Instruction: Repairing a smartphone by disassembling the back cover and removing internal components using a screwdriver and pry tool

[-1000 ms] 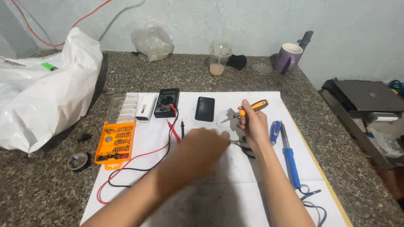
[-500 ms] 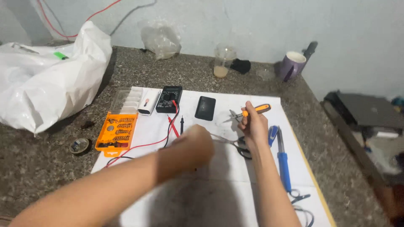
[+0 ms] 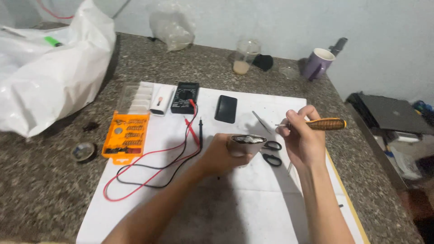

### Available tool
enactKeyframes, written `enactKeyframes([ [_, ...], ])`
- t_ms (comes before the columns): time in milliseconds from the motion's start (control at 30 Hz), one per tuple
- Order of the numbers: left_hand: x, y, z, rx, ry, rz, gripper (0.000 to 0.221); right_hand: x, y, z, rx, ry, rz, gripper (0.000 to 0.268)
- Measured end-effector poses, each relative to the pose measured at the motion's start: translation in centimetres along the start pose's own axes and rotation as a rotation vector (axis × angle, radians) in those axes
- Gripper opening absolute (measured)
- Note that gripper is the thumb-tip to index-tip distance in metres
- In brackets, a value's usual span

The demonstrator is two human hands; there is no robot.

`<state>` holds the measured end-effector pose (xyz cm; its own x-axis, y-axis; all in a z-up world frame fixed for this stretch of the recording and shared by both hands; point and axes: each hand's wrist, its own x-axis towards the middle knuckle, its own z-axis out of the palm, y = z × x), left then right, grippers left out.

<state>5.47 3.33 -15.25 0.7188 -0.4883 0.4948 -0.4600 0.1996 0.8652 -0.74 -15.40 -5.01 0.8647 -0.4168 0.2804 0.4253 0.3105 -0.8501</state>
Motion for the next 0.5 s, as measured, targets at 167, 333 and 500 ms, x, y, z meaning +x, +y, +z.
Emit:
enactKeyframes([
  [167,1.0,5.5,0.6,-0.148,-0.022,0.053,0.028,-1.0,-1.0,0.7,0.060,-0.061,0.069,0.041],
  [333,2.2,7.5,0.7,-0.072,-0.115,0.079,0.021,-1.2,-2.6,2.3,0.221,-0.122,0.251,0.059],
  [500,2.2,7.6,0.9,0.005,-0.065,0.024,0.024,-1.2,-2.2,3.8,0.223,-0.054,0.319,0.059],
])
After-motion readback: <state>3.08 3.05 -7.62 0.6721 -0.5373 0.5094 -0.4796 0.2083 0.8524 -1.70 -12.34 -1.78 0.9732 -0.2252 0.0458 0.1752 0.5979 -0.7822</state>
